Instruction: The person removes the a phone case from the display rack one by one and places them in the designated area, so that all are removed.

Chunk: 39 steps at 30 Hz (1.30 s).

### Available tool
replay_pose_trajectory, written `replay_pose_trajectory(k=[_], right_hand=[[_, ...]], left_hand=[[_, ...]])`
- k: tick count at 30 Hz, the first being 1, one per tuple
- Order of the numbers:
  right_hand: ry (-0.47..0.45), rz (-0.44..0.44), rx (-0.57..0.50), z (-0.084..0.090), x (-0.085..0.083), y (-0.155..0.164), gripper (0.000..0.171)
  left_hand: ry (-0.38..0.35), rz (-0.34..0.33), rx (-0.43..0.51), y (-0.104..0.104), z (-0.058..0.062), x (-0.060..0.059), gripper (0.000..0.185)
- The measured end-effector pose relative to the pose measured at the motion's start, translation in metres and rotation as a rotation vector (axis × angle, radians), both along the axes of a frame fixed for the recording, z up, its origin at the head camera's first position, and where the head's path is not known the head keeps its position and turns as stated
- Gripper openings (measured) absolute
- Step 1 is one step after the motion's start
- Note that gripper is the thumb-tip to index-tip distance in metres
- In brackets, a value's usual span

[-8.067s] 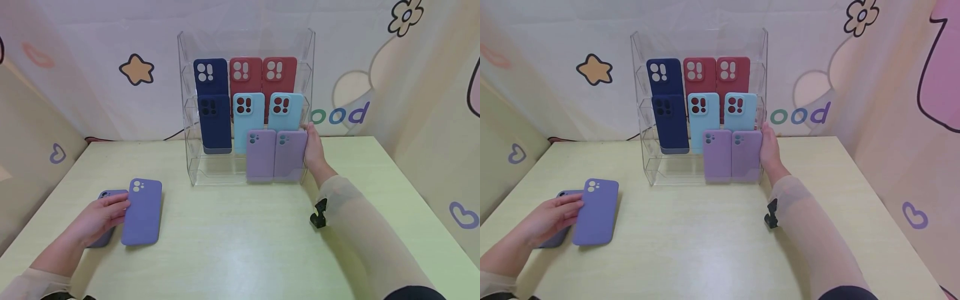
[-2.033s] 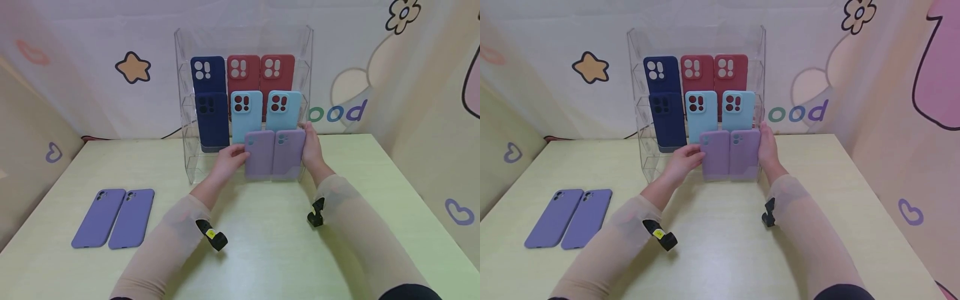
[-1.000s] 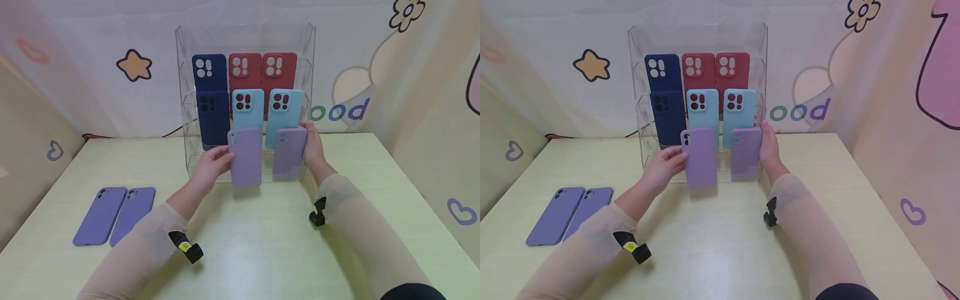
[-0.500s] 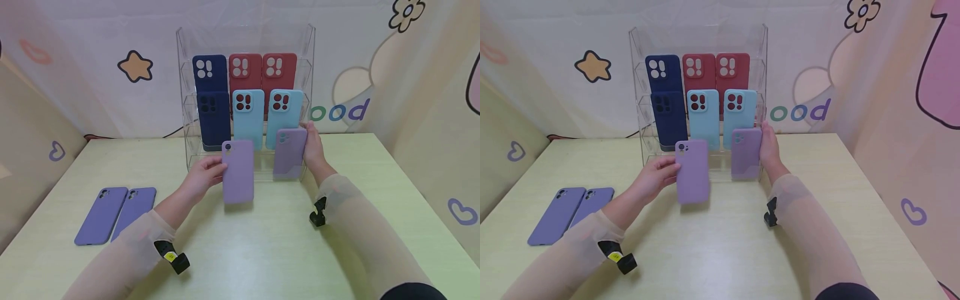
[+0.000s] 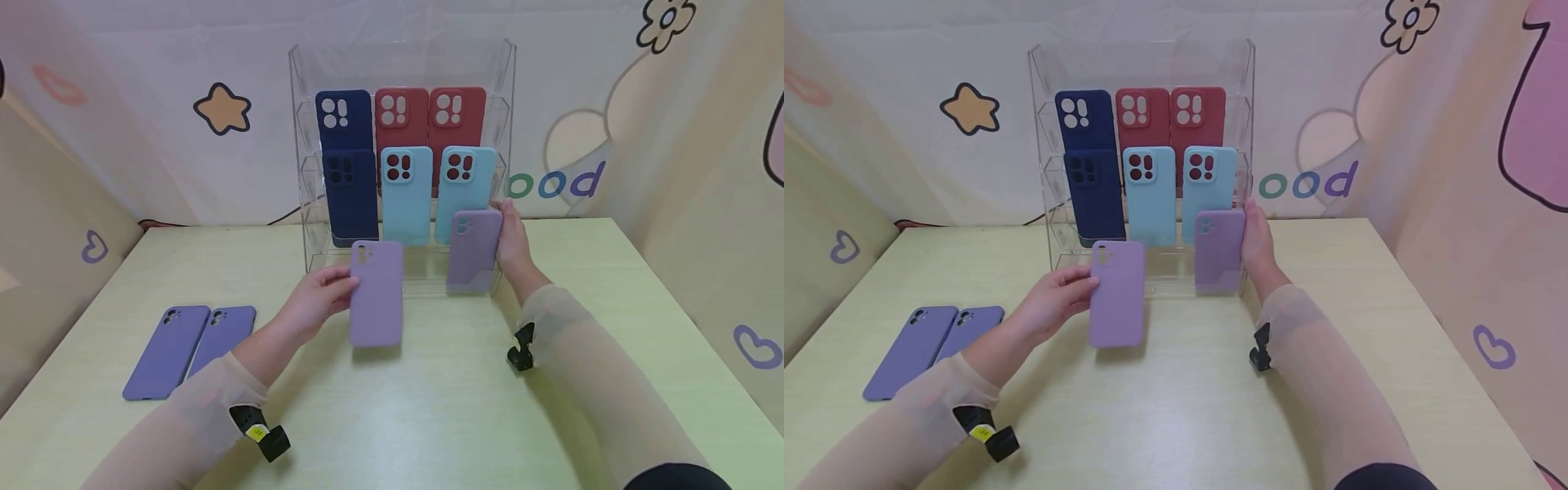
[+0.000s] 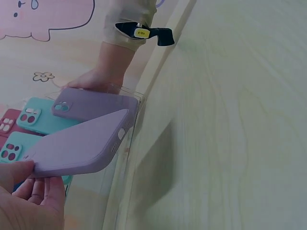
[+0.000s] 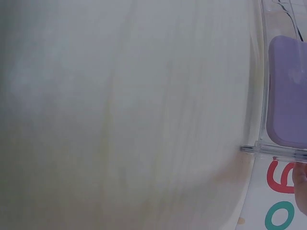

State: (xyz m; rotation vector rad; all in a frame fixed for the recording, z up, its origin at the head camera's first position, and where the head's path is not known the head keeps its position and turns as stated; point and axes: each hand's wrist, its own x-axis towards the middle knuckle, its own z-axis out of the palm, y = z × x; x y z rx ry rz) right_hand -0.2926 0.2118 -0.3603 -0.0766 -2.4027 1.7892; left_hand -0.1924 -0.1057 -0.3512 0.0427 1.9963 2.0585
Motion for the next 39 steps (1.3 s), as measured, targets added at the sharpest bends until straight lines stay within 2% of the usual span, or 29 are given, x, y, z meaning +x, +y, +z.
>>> replay_pose_trajectory(k=[18, 25, 33, 39], right_hand=[[0.022, 0.001, 0.007, -0.003, 0.002, 0.001, 0.075], [0.009, 0.004, -0.001, -0.002, 0.001, 0.0, 0.075], [0.014, 0.015, 0.006, 0.001, 0.001, 0.0, 0.074], [-0.002, 0.016, -0.001, 0.0, 0.001, 0.0, 0.075]], left_hand=[[-0.002, 0.005, 0.005, -0.028, -0.01, 0.007, 0.038], [0.002, -0.022, 0.025, -0.037, -0.01, 0.011, 0.039], [-0.018, -0.005, 0.002, -0.048, -0.007, 0.016, 0.042], [-0.018, -0.017, -0.003, -0.055, -0.007, 0.02, 0.045]])
